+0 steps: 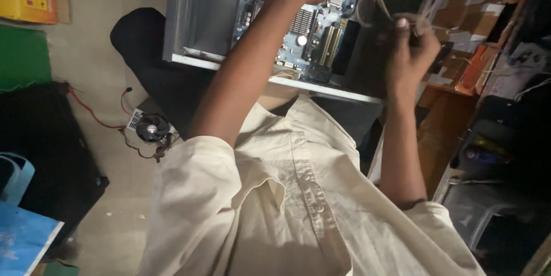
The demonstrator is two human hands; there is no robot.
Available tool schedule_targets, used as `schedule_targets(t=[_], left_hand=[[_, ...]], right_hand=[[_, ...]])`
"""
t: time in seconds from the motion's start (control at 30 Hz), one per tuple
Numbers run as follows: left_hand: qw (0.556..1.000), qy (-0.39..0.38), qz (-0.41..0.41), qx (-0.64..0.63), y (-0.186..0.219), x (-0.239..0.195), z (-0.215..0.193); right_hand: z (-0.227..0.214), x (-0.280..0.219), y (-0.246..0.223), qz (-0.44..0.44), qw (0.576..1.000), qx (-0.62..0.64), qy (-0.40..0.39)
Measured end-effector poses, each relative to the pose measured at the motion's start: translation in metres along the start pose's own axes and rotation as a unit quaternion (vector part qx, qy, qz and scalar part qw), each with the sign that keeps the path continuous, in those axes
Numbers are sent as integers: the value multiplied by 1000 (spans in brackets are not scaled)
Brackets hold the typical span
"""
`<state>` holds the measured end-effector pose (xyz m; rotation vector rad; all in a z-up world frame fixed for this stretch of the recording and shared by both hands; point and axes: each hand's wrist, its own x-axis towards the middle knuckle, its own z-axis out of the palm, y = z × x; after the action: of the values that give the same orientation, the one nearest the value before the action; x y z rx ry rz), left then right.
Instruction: The person works inside an open computer tower, using a screwdriver to tighten screws on the motherboard and then connecting internal cables. The person handles the motherboard, screws, and cables while seated in a cluttered workspace.
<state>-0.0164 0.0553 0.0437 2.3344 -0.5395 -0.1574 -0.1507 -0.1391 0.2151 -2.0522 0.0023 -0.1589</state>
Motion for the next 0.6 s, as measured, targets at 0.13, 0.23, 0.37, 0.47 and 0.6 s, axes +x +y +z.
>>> schedule_targets(t=[0.13, 0.23, 0.37, 0.47, 0.6], left_hand=[[995, -72, -31, -55, 12, -5, -12], [997, -48, -9, -52, 15, -5, -20], [992, -50, 2, -116, 15, -7, -22], [979, -100, -11, -178, 16, -3, -23], [976, -130, -15, -172, 18, 3, -24]], right_hand=[[-7, 3, -3, 1, 999, 53, -11], [-4, 7, -8, -7, 999, 31, -29], [1, 13, -11, -7, 995, 54, -83], [2, 18, -11, -11, 996, 43, -72], [-2, 24, -11, -40, 989, 53, -133]])
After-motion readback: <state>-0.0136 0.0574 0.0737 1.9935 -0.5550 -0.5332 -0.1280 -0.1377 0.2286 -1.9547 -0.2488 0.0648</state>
